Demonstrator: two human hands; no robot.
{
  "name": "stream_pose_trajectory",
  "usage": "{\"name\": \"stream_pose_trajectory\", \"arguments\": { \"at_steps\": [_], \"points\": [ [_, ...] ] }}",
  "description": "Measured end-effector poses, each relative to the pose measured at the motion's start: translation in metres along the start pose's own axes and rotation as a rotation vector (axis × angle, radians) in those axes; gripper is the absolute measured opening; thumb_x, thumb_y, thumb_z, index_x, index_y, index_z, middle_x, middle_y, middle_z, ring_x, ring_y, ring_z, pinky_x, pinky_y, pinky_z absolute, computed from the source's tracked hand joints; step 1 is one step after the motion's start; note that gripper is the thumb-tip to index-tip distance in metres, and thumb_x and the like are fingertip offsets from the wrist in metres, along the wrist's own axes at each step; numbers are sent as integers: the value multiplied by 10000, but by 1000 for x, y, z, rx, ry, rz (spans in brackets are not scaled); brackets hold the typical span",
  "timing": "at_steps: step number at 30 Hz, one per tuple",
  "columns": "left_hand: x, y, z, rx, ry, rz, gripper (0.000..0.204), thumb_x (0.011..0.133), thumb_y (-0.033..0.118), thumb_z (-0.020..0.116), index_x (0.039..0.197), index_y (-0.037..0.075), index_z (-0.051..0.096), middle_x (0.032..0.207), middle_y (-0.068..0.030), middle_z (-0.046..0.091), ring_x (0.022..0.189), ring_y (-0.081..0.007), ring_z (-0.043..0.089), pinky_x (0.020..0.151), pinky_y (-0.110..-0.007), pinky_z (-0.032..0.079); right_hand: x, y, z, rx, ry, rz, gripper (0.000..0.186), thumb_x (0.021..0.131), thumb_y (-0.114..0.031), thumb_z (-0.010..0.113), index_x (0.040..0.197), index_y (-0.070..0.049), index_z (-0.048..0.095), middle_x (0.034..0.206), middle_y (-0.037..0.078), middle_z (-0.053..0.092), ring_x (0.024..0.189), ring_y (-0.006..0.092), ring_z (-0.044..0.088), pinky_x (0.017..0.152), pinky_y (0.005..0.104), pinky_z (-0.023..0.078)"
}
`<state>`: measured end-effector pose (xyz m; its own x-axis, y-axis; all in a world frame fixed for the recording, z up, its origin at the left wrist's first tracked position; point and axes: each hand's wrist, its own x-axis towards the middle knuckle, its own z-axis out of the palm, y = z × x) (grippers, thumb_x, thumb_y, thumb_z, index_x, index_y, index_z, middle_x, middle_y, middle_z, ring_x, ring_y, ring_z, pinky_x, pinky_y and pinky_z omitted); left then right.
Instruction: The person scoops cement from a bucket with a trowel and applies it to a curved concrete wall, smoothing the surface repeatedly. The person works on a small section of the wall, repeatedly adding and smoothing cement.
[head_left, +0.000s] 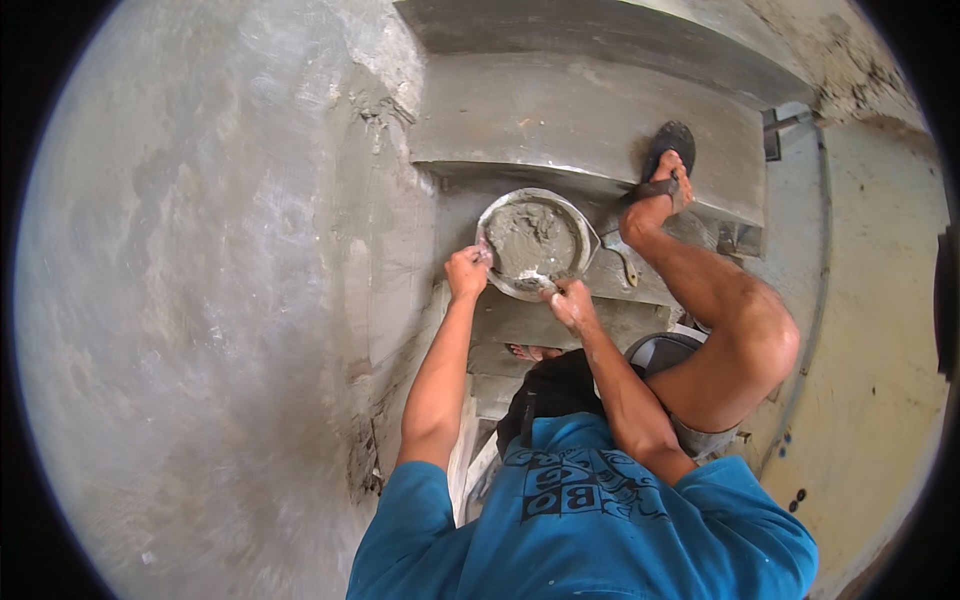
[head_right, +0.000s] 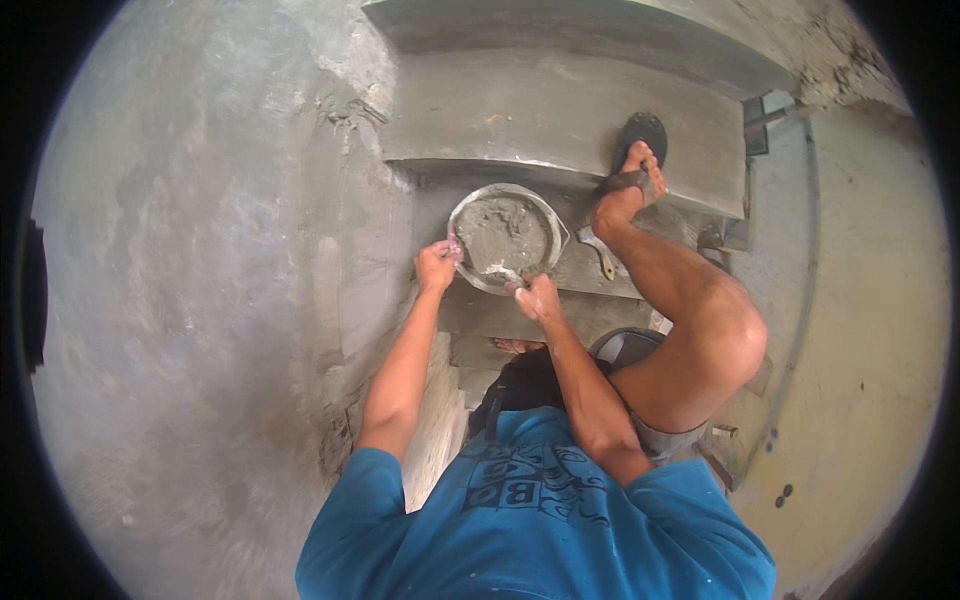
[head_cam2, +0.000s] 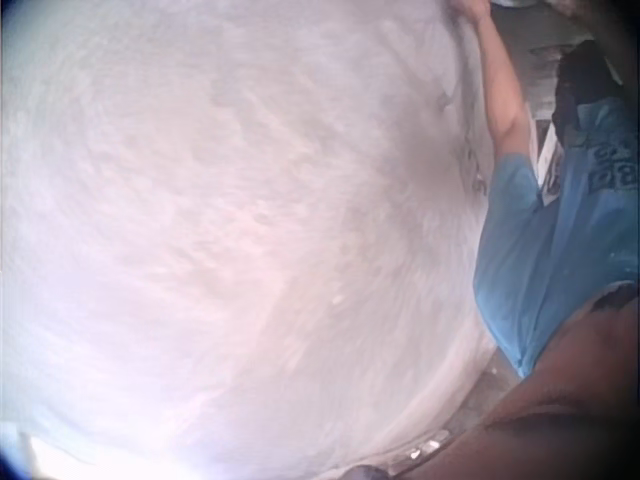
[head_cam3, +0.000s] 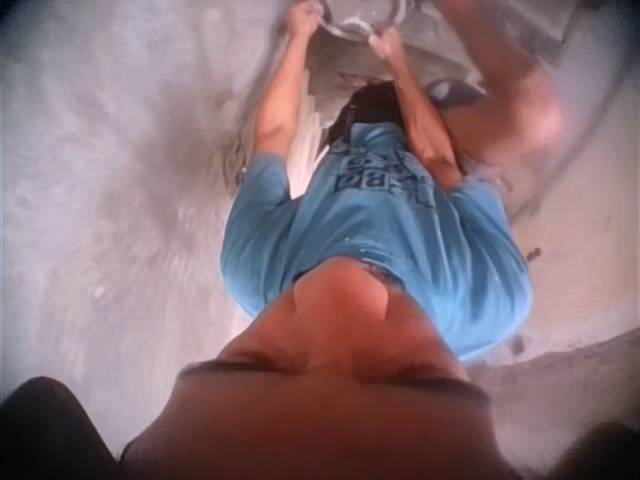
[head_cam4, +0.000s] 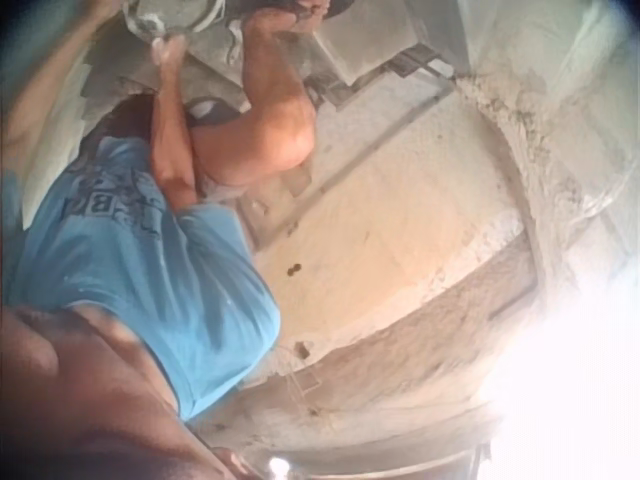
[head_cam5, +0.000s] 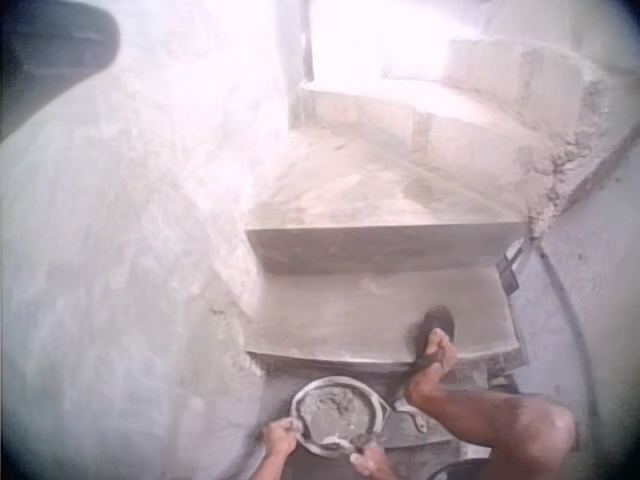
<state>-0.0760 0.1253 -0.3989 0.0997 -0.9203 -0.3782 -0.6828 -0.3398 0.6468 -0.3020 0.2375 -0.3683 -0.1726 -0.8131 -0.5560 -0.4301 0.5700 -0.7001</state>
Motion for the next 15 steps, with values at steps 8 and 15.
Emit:
{"name": "stream_pose_trajectory", "arguments": {
  "at_steps": [8, 15],
  "points": [
    [-53, 2, -26, 8, 161, 41, 492, 970, 283, 750, 1367, 2, 674, 1209, -235, 763, 1150, -402, 728, 1030, -476, 544, -56, -21, -5, 468, 7, -16, 341, 1024, -322, 642, 904, -4, 677, 716, 14, 600, 604, 96, 528, 545, 296, 411],
    [-86, 42, -106, 138, 281, 382, 424, 973, 178, 749, 1348, -3, 670, 1251, -238, 733, 1157, -416, 705, 1003, -463, 549, -37, -49, 20, 663, -63, -170, 422, 1049, -343, 678, 1225, 39, 712, 830, 24, 659, 743, 118, 587, 691, 326, 499]
  ]
}}
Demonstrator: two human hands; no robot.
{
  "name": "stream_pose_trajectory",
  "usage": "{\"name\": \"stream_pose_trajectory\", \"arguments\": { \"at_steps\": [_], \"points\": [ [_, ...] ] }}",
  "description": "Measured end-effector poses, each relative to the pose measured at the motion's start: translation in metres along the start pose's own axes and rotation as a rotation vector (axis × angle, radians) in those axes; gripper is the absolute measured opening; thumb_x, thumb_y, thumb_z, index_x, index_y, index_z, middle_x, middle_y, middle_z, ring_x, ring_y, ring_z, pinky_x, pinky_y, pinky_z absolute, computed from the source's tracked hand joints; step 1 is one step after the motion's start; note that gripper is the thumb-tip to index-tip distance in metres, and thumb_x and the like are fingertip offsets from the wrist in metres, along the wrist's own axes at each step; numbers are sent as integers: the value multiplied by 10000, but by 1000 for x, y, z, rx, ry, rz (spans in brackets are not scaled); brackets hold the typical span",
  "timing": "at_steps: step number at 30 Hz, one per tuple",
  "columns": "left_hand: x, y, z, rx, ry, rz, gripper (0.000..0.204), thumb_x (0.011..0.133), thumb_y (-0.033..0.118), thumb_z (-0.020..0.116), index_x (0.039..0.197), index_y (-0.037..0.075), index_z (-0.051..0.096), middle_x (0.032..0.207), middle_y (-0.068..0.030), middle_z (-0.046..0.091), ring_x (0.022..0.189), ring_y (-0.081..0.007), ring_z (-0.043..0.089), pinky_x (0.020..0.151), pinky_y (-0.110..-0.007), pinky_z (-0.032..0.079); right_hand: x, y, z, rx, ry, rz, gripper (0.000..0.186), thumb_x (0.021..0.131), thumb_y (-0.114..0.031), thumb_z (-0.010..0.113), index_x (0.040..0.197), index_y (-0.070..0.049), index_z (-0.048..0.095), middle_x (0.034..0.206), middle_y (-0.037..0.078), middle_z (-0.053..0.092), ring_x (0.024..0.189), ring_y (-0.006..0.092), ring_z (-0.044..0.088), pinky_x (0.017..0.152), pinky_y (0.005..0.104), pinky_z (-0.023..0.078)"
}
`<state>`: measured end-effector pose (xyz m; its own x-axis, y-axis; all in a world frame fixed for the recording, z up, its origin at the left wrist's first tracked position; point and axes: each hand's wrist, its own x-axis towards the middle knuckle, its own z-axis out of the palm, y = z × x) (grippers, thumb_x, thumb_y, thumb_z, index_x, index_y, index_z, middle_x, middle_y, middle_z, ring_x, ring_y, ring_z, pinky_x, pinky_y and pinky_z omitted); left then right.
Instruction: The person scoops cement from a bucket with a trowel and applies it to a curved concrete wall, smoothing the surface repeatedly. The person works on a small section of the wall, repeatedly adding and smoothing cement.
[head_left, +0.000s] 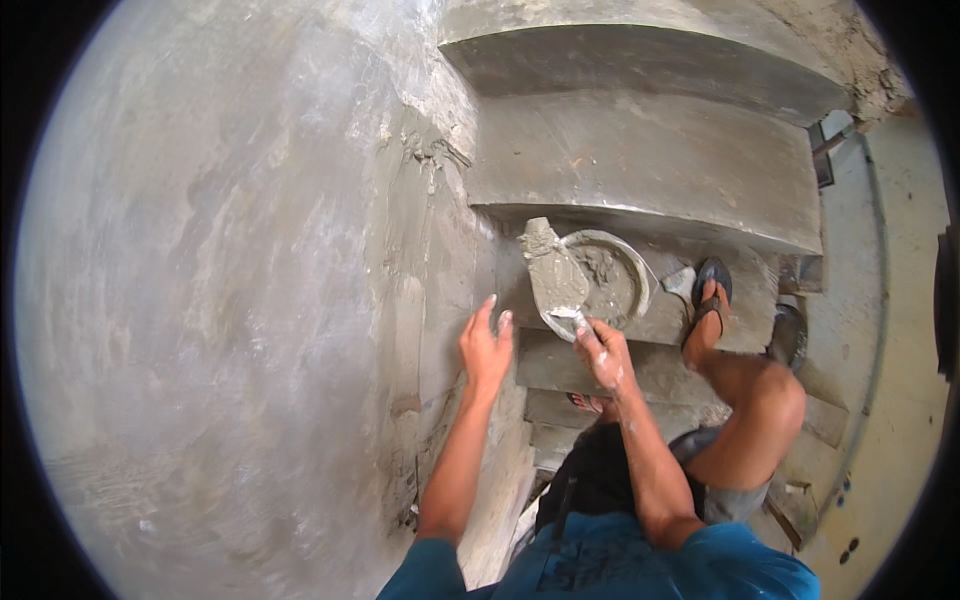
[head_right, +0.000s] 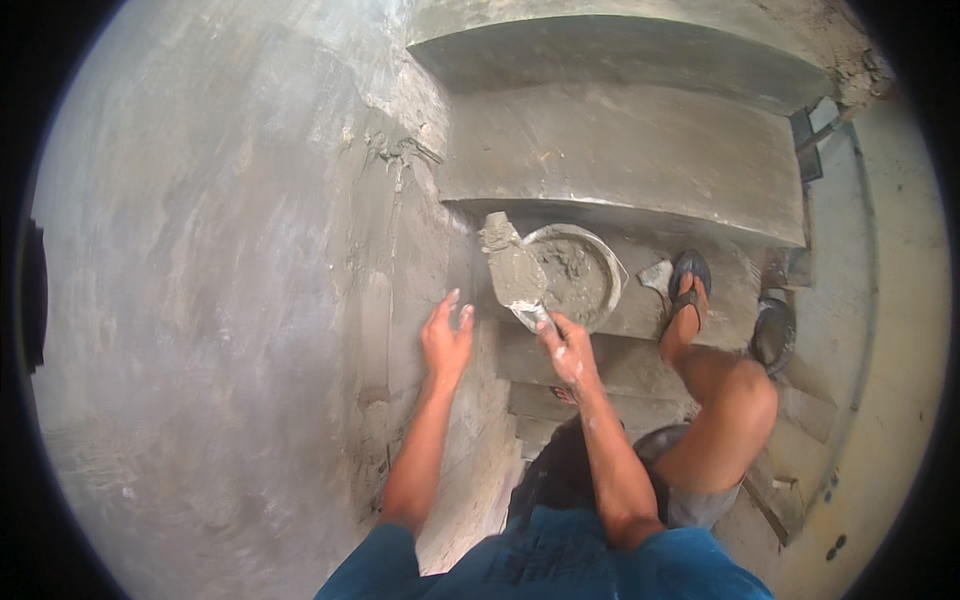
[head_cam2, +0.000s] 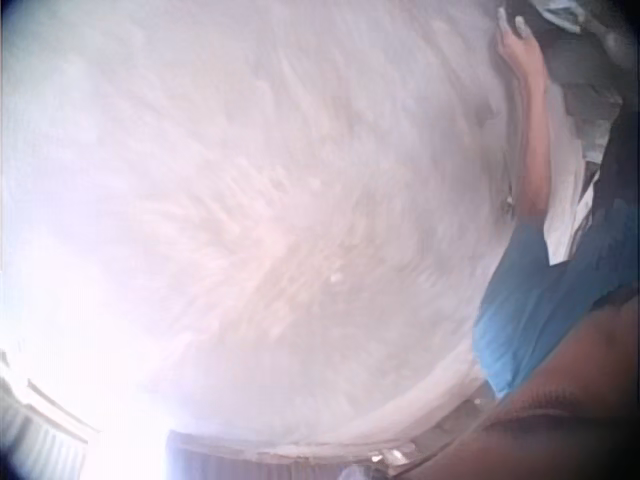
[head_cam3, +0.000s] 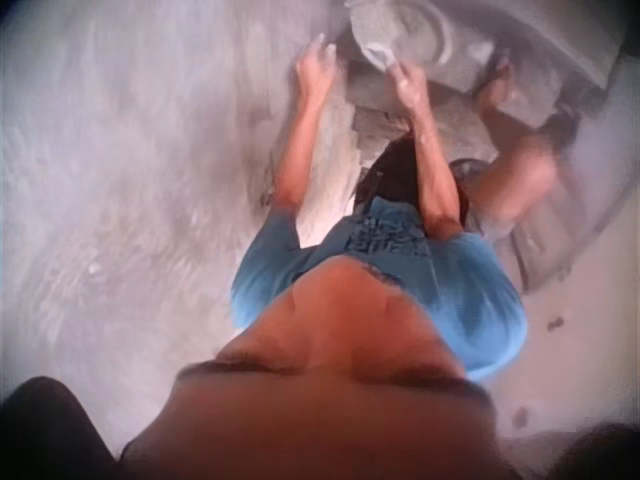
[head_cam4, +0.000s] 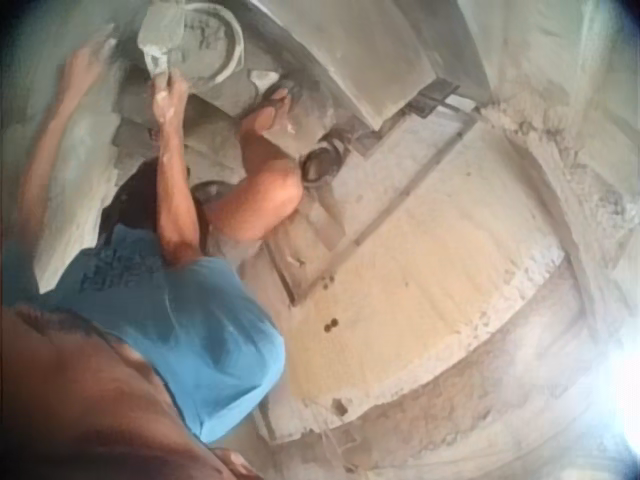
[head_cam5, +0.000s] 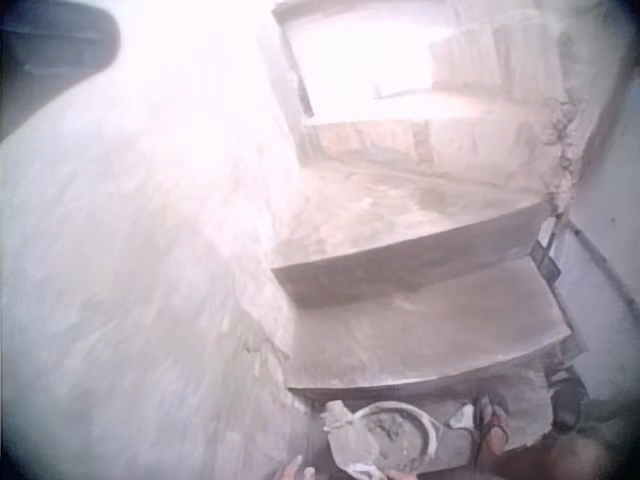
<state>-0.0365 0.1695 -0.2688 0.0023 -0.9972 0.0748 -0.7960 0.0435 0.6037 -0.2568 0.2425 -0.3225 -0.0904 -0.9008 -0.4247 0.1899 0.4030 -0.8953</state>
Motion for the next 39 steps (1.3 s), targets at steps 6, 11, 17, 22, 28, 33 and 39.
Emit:
{"name": "stream_pose_trajectory", "arguments": {
  "at_steps": [6, 11, 17, 22, 28, 33, 39],
  "points": [
    [64, 67, -98, 461, 136, 427, 387, 955, 87, 723, 1329, -2, 679, 1280, -198, 717, 1206, -373, 664, 1065, -481, 500, 67, -5, 64, 225, -123, -144, 364, 1072, -246, 672, 1306, 27, 615, 935, 50, 641, 734, 118, 603, 629, 312, 542],
    [145, 120, -151, 964, 145, 680, 442, 1026, 143, 643, 1457, 55, 601, 1497, -165, 610, 1437, -347, 534, 1236, -513, 358, 116, -26, 121, 348, -130, -209, 471, 1053, -305, 701, 1327, 30, 516, 942, 90, 669, 734, 149, 661, 604, 339, 543],
    [263, 160, -192, 1599, 10, 637, 515, 1110, 266, 458, 1601, 113, 465, 1650, -99, 485, 1572, -284, 381, 1330, -515, 191, 147, -40, 147, 180, -21, -251, 499, 1053, -415, 650, 1308, -5, 524, 867, 246, 698, 803, 445, 707, 744, 524, 522],
    [269, 178, -231, 1760, 87, 667, 475, 1128, 279, 447, 1573, 121, 495, 1637, -50, 500, 1566, -253, 378, 1317, -497, 242, 168, -37, 172, 119, 12, -271, 399, 1116, -383, 528, 1269, -15, 503, 859, 276, 679, 824, 510, 671, 731, 568, 491],
    [274, 175, -224, 1679, 119, 680, 461, 1128, 272, 441, 1558, 125, 515, 1630, -43, 510, 1564, -240, 381, 1319, -483, 245, 204, -27, 219, -31, 58, -266, 335, 1135, -338, 480, 1187, -7, 463, 1017, 314, 671, 927, 553, 634, 773, 594, 495],
    [273, 175, -227, 1662, 87, 636, 456, 1122, 268, 443, 1547, 125, 527, 1630, -41, 510, 1564, -237, 382, 1323, -480, 242, 201, -10, 212, -162, 35, -226, 320, 1130, -324, 487, 1145, -6, 453, 1053, 328, 675, 951, 568, 645, 778, 611, 503],
    [273, 181, -222, 1665, 90, 623, 457, 1114, 269, 489, 1549, 136, 524, 1638, -31, 500, 1571, -231, 366, 1330, -468, 230, 145, 9, 192, -167, -5, -128, 323, 1128, -327, 488, 1100, -11, 430, 972, 374, 658, 850, 588, 642, 720, 636, 471]
  ]
}}
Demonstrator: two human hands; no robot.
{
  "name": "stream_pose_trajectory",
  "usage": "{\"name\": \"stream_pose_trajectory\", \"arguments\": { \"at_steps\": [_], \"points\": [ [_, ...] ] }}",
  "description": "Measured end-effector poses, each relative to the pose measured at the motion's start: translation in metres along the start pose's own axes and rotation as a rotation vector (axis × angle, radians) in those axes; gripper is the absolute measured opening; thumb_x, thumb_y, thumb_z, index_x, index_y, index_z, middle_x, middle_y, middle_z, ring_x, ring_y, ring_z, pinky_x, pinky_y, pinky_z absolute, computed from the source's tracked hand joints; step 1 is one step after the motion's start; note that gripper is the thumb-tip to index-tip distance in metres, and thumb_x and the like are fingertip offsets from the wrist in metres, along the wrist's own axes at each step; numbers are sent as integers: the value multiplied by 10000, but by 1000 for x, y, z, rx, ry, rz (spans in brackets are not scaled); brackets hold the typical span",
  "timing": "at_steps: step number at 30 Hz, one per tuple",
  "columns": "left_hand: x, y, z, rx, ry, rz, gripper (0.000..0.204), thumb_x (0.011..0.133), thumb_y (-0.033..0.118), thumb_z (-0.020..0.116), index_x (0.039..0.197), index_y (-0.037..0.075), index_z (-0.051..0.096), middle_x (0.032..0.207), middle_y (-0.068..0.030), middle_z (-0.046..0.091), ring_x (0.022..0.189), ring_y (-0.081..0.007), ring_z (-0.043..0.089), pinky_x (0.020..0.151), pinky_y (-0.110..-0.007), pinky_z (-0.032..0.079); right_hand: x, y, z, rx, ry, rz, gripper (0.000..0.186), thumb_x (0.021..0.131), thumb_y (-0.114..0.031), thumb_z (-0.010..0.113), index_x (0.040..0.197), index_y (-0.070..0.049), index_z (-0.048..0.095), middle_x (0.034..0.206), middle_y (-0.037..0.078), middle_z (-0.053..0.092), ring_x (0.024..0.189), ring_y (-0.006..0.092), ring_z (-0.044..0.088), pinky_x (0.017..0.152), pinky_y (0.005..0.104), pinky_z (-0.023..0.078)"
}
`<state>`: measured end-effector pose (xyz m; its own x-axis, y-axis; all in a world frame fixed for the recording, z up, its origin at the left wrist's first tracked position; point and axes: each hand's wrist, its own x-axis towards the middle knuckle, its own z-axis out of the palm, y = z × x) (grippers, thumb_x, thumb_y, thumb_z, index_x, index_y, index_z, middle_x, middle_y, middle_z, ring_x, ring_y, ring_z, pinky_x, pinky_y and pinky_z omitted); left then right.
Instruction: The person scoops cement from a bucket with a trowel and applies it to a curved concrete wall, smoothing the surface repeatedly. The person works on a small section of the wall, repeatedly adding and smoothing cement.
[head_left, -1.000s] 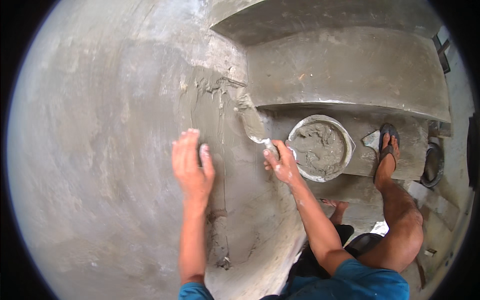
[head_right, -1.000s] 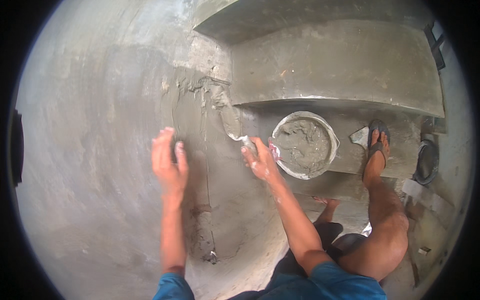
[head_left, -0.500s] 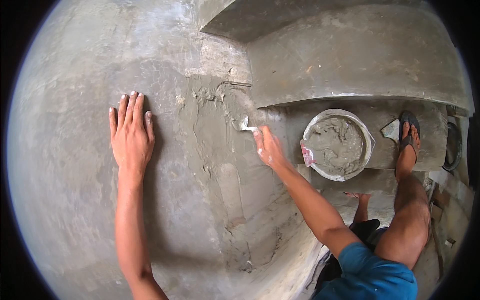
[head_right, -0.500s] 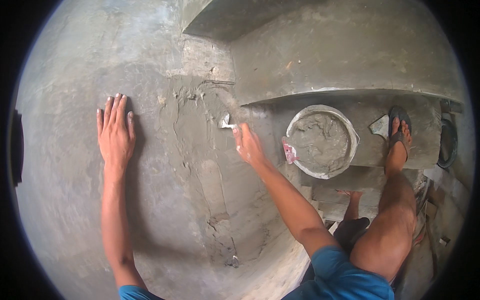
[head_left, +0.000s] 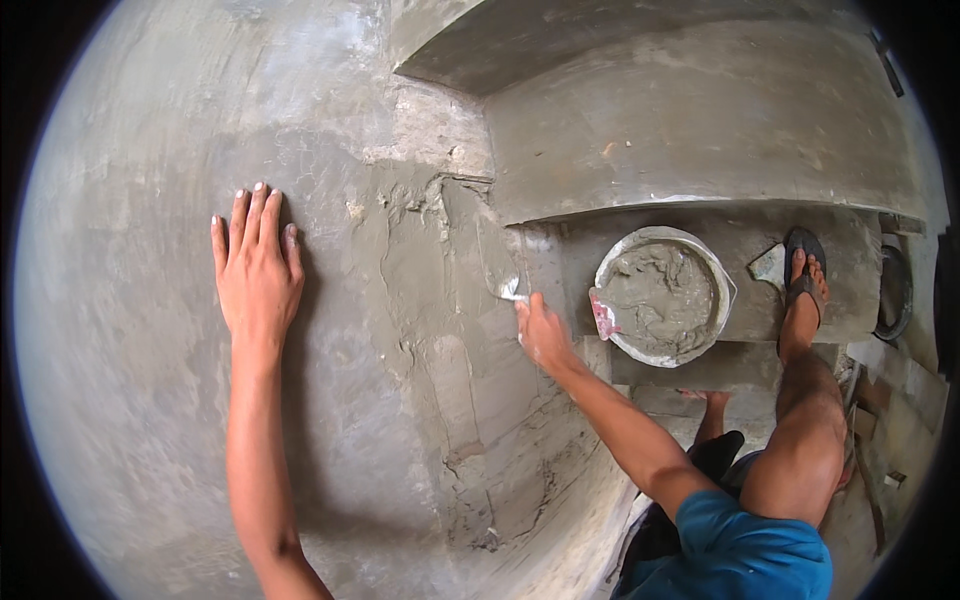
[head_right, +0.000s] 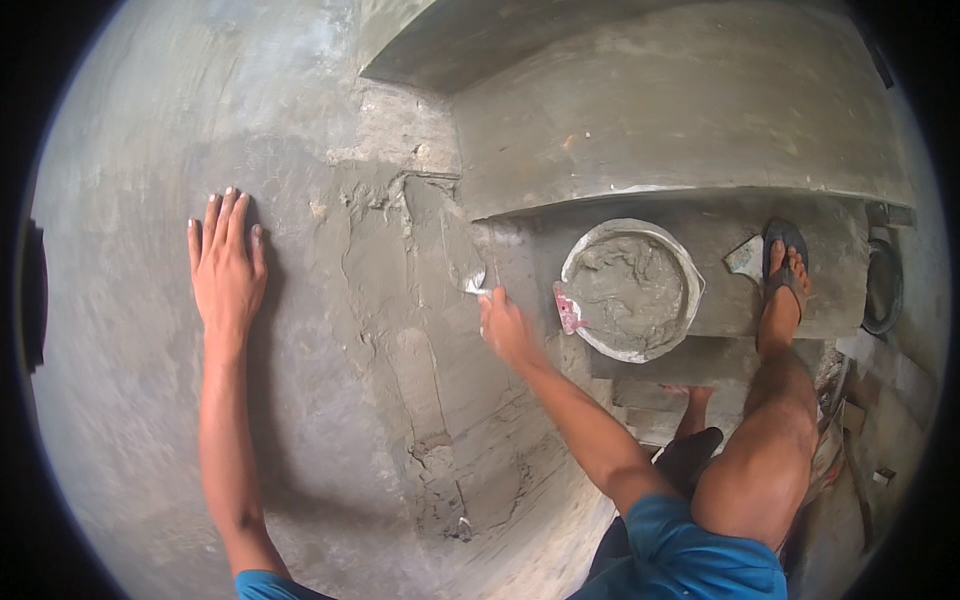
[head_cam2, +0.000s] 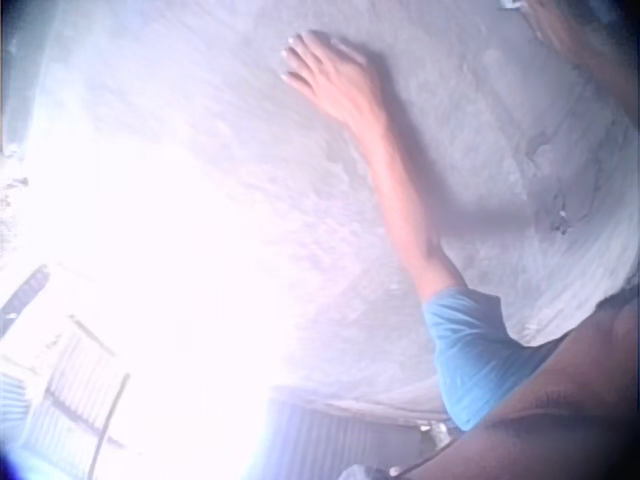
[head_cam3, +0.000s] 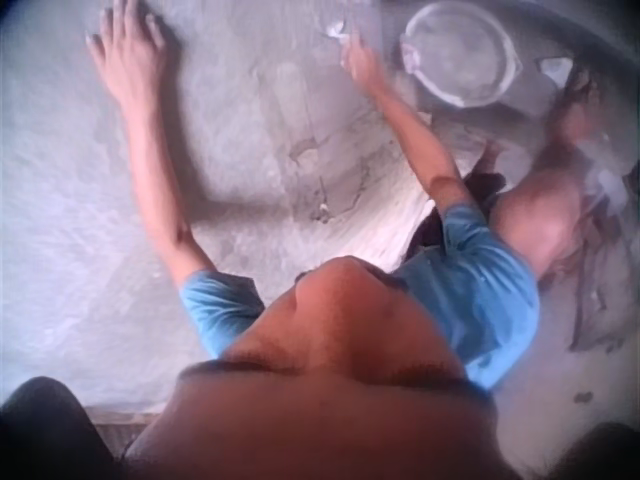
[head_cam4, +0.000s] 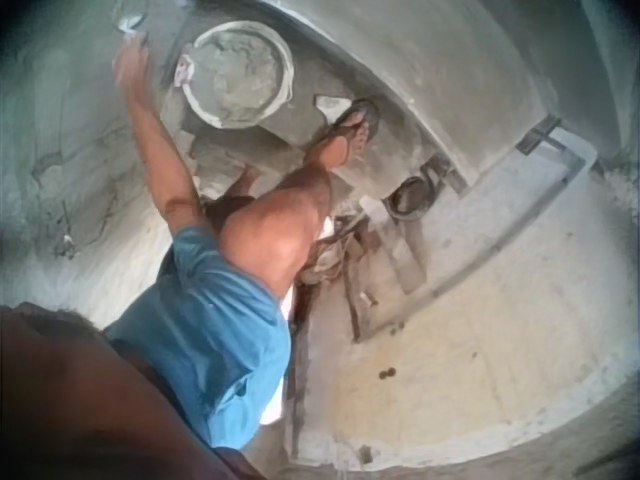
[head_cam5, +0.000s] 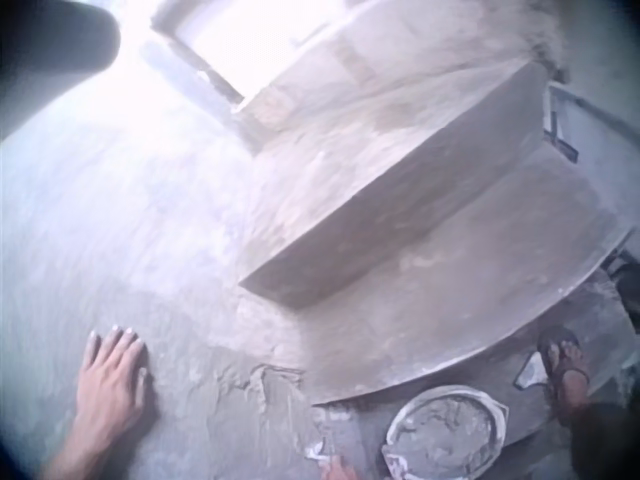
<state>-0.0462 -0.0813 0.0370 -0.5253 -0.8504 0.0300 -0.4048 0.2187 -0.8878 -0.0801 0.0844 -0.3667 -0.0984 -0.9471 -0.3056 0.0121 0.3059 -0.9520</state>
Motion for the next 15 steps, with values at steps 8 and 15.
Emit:
{"name": "stream_pose_trajectory", "arguments": {
  "at_steps": [8, 15],
  "points": [
    [-4, 1, 3, -13, 29, -6, 454, 1104, 276, 501, 1538, 144, 538, 1626, -23, 515, 1564, -220, 379, 1327, -460, 239, 2, -31, -5, 102, 147, -200, 342, 1104, -348, 549, 1106, -17, 463, 987, 319, 684, 886, 571, 654, 716, 629, 500],
    [-5, -2, 6, -16, 49, -6, 437, 1097, 274, 491, 1502, 135, 576, 1610, -16, 535, 1551, -220, 400, 1322, -459, 249, 73, -34, 14, 38, 75, -142, 324, 1115, -350, 530, 1109, -38, 441, 944, 349, 656, 907, 586, 617, 759, 633, 479]
  ]
}}
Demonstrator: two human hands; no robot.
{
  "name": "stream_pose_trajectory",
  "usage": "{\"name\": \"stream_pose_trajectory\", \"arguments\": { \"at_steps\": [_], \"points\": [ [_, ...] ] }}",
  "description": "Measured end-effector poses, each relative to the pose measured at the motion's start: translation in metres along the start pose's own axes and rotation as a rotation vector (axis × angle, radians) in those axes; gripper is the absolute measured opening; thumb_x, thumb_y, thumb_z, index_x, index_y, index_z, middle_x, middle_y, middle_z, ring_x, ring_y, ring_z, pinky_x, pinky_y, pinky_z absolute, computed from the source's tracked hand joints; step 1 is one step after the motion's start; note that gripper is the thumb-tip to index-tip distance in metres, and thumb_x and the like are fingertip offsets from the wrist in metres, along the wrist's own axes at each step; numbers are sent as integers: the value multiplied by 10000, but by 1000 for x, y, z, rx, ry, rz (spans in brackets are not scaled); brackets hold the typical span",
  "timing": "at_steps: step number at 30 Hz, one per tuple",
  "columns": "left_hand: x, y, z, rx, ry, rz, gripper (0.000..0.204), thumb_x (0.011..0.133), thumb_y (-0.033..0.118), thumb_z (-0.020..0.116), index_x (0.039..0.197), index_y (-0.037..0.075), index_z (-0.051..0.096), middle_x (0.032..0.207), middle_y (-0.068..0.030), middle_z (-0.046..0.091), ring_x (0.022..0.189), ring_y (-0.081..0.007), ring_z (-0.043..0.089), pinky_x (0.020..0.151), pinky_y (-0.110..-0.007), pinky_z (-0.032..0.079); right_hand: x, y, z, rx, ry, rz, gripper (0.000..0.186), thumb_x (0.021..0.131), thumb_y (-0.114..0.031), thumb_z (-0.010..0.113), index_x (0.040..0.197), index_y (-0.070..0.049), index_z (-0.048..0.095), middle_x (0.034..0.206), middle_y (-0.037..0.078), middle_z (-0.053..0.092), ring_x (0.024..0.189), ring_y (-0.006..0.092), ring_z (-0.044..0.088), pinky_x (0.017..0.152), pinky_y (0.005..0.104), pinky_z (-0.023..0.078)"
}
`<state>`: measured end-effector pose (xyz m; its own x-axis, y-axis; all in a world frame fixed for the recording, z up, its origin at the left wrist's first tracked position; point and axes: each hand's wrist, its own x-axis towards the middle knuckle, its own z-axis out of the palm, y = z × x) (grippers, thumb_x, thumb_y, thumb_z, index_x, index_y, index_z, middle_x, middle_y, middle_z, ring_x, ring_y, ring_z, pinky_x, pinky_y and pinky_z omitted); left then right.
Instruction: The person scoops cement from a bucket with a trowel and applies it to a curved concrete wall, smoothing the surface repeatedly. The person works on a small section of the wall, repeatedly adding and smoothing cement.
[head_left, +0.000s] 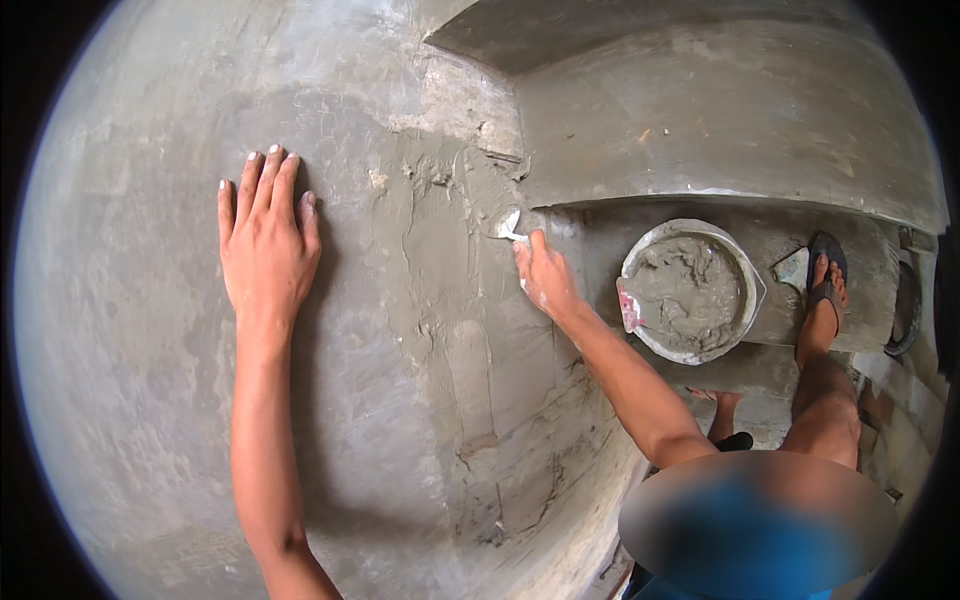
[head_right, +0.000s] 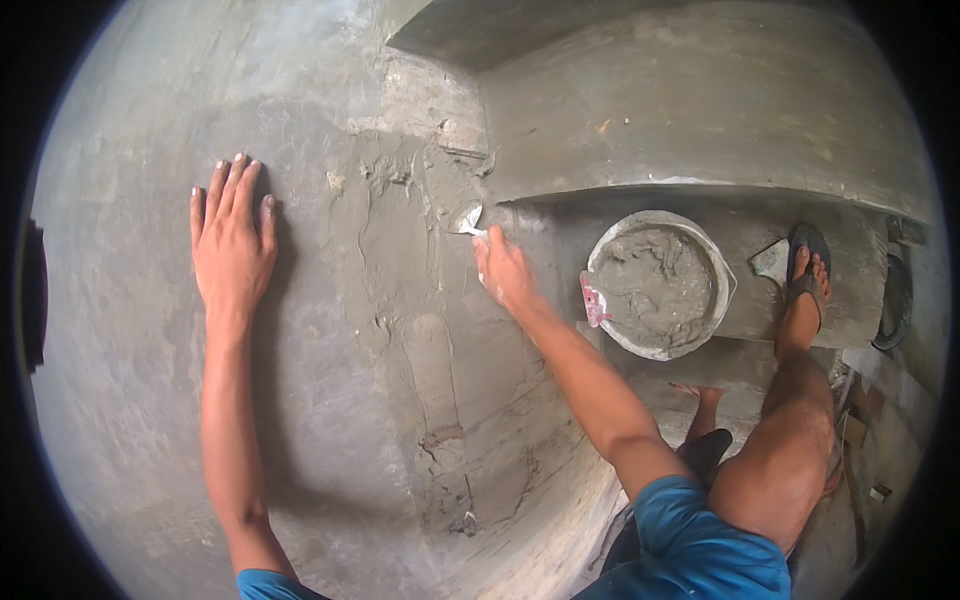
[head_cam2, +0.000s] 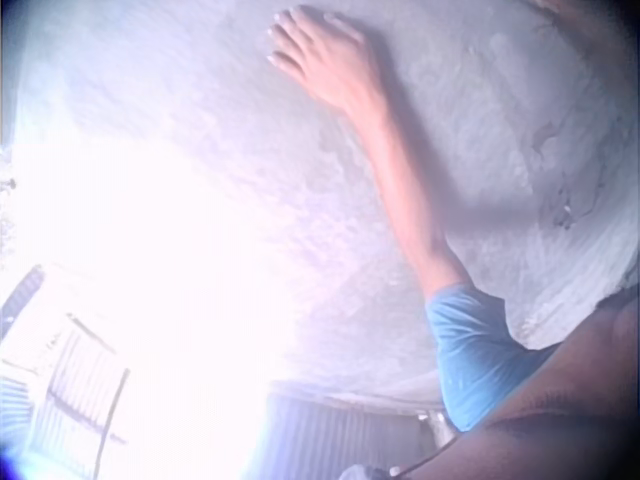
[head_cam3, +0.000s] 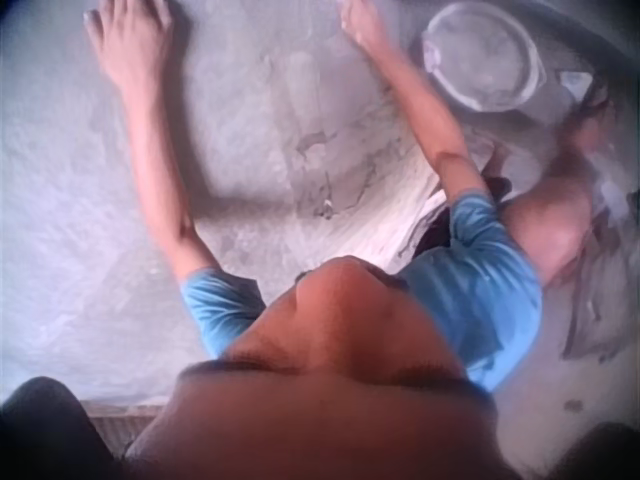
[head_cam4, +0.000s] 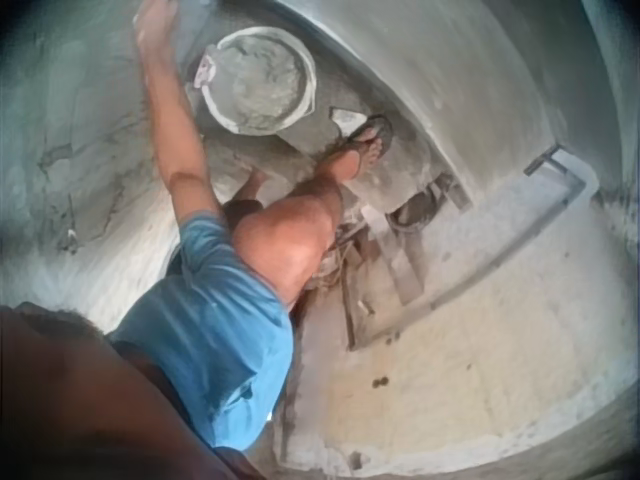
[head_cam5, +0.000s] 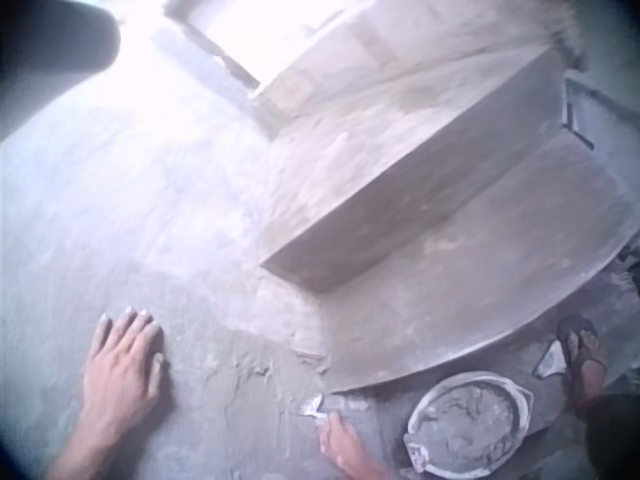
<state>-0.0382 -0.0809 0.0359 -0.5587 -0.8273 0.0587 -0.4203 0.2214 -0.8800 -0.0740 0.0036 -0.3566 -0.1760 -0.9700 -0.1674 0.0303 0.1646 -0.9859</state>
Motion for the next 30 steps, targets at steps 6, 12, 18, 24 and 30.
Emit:
{"name": "stream_pose_trajectory", "arguments": {
  "at_steps": [6, 12, 18, 24, 30],
  "points": [
    [3, 2, -3, -10, -19, -6, 445, 1095, 277, 495, 1511, 134, 564, 1614, -20, 531, 1552, -221, 398, 1324, -457, 238, -42, 31, 2, 97, -69, 145, 362, 1134, -406, 474, 1116, -49, 425, 829, 362, 561, 772, 566, 594, 705, 595, 467],
    [8, 7, -9, -18, -22, -24, 456, 1096, 290, 506, 1523, 136, 551, 1618, -22, 525, 1558, -221, 389, 1327, -454, 229, -115, 9, -48, 584, -362, 522, 433, 1132, -485, 447, 1114, -54, 479, 791, 150, 621, 586, 325, 644, 522, 460, 509],
    [4, 6, -7, -30, -33, -23, 460, 1093, 299, 516, 1525, 144, 553, 1620, -17, 524, 1557, -217, 390, 1329, -455, 228, -25, -21, -59, 802, -124, 594, 455, 1127, -522, 438, 1132, -70, 492, 740, 55, 549, 504, 182, 573, 423, 375, 501],
    [5, 3, -7, -35, -22, -12, 463, 1083, 298, 540, 1521, 149, 555, 1617, -17, 527, 1555, -219, 395, 1326, -461, 234, -8, -17, -42, 808, -197, 621, 503, 1127, -537, 417, 1212, -46, 488, 735, 60, 550, 471, 179, 563, 393, 379, 492],
    [6, 4, -5, -48, -10, -6, 455, 1080, 293, 570, 1513, 154, 558, 1603, -20, 542, 1556, -222, 394, 1323, -465, 241, -7, -31, -23, 588, -183, 548, 475, 1142, -504, 399, 1215, -40, 473, 706, 85, 549, 455, 199, 560, 397, 405, 488]
  ]
}}
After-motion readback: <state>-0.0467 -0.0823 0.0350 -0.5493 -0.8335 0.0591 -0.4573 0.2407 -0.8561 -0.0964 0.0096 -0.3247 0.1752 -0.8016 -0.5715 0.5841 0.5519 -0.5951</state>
